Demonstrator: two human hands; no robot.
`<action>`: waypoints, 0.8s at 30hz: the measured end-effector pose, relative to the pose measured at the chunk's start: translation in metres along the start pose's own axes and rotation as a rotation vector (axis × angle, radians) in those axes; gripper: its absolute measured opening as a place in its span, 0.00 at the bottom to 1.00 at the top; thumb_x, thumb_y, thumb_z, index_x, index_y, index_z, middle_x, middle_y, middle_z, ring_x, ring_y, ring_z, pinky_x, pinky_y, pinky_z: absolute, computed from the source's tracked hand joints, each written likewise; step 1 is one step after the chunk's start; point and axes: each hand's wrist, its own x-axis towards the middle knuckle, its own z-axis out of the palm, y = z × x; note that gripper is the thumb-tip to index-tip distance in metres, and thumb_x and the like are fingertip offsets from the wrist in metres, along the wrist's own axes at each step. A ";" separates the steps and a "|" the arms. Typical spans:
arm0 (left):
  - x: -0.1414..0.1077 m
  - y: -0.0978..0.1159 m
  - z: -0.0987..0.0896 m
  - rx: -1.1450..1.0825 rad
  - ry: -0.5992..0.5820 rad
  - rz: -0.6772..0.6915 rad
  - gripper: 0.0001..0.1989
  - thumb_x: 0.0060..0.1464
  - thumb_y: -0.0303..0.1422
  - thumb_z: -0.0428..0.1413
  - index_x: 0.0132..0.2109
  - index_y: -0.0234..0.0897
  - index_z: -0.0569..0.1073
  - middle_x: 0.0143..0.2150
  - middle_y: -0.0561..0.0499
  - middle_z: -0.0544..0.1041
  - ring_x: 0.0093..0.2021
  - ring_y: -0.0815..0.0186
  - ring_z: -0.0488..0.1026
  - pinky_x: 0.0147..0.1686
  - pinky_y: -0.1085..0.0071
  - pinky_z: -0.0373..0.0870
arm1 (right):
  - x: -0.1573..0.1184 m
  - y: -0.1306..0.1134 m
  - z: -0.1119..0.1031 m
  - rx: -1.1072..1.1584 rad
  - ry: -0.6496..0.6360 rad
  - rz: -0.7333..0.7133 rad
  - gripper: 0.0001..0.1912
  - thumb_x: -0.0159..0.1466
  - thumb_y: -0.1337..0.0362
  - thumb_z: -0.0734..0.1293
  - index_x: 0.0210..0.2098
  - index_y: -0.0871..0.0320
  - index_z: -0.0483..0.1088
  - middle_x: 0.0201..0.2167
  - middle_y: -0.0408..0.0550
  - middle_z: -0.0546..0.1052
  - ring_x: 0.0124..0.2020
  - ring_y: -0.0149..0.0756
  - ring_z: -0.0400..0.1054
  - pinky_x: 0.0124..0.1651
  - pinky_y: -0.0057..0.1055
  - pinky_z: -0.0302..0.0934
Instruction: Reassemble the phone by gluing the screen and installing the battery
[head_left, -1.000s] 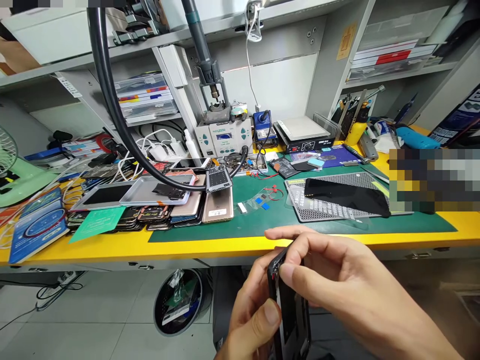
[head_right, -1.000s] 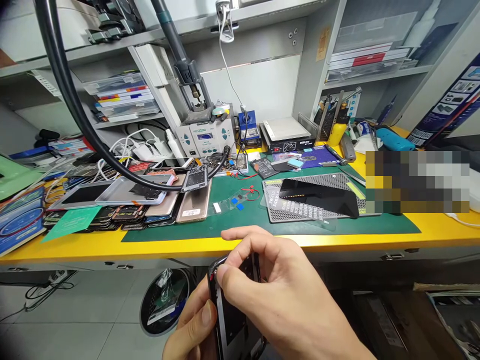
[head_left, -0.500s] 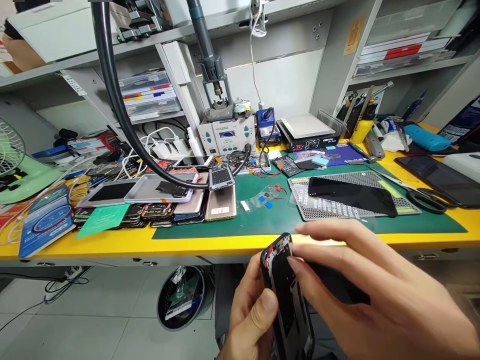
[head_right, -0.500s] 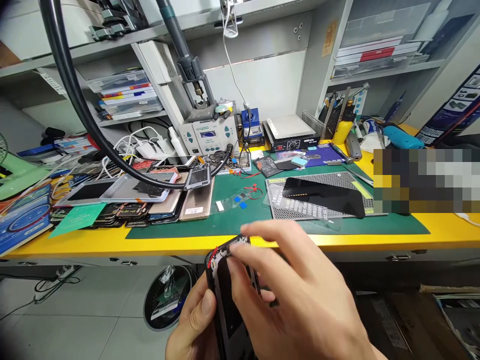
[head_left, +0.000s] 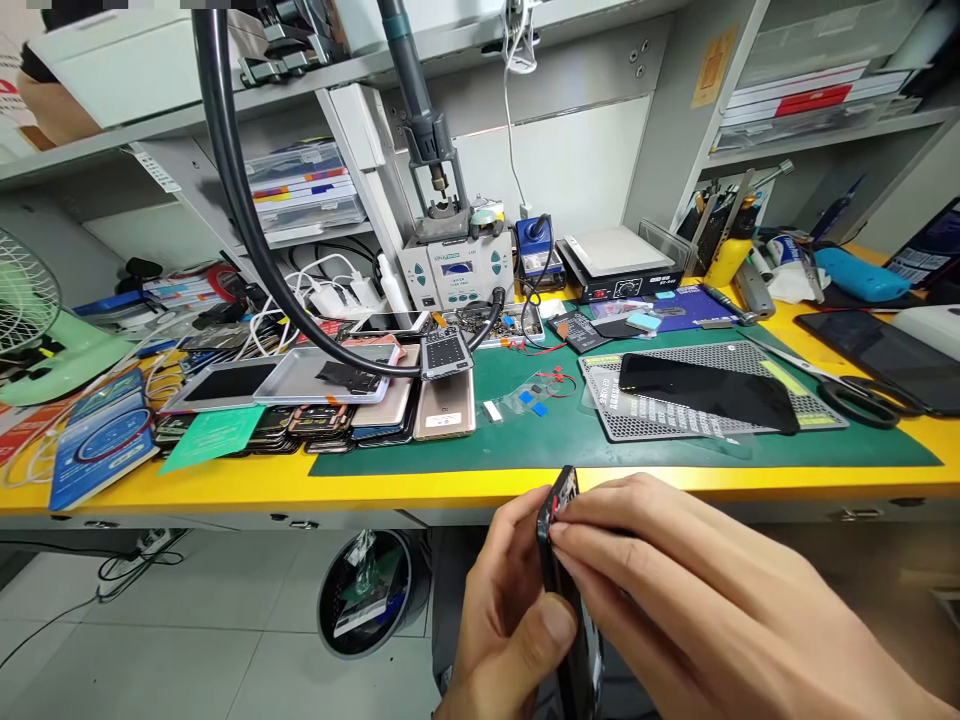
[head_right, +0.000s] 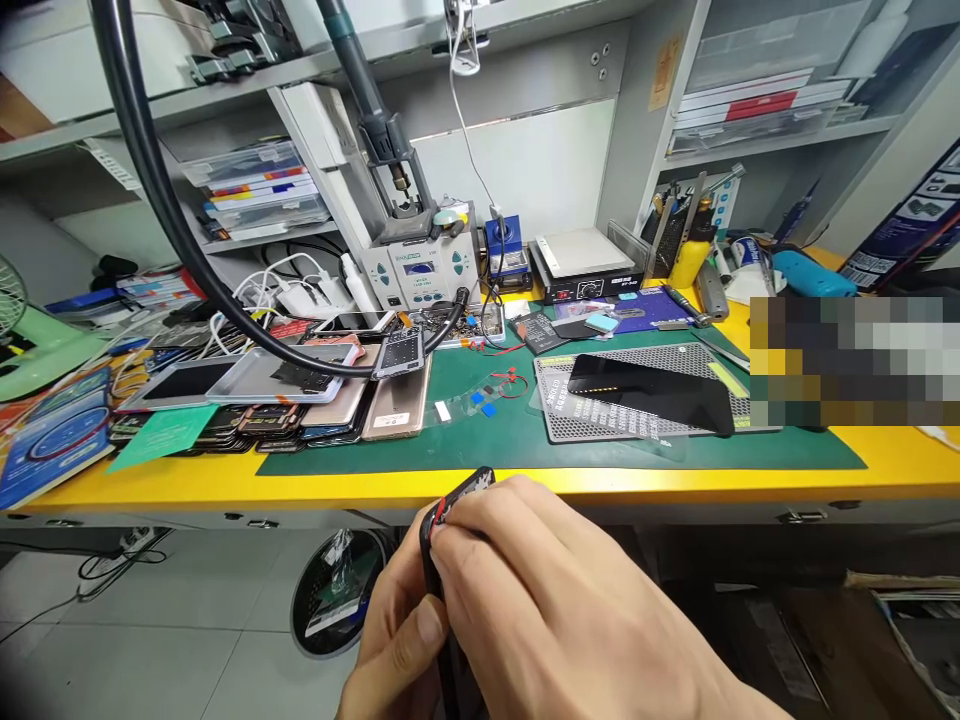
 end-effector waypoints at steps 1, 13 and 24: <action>0.000 -0.001 -0.001 0.010 -0.003 -0.004 0.33 0.54 0.43 0.66 0.64 0.38 0.72 0.61 0.40 0.75 0.67 0.42 0.65 0.69 0.48 0.56 | 0.001 0.000 -0.002 -0.013 -0.003 -0.009 0.12 0.70 0.76 0.61 0.42 0.64 0.76 0.43 0.57 0.82 0.41 0.43 0.76 0.44 0.39 0.74; -0.003 0.006 -0.006 0.083 -0.091 -0.082 0.32 0.56 0.41 0.65 0.66 0.41 0.69 0.66 0.38 0.71 0.68 0.43 0.63 0.62 0.55 0.63 | 0.009 -0.003 -0.009 -0.135 0.035 -0.041 0.22 0.73 0.76 0.55 0.34 0.63 0.77 0.35 0.56 0.84 0.34 0.41 0.78 0.39 0.36 0.74; -0.005 0.003 -0.006 0.073 -0.161 -0.021 0.27 0.61 0.38 0.61 0.66 0.43 0.70 0.67 0.40 0.71 0.68 0.41 0.64 0.67 0.48 0.57 | 0.004 0.001 0.000 0.043 0.095 0.066 0.10 0.68 0.77 0.63 0.41 0.59 0.73 0.37 0.51 0.81 0.35 0.37 0.76 0.39 0.34 0.72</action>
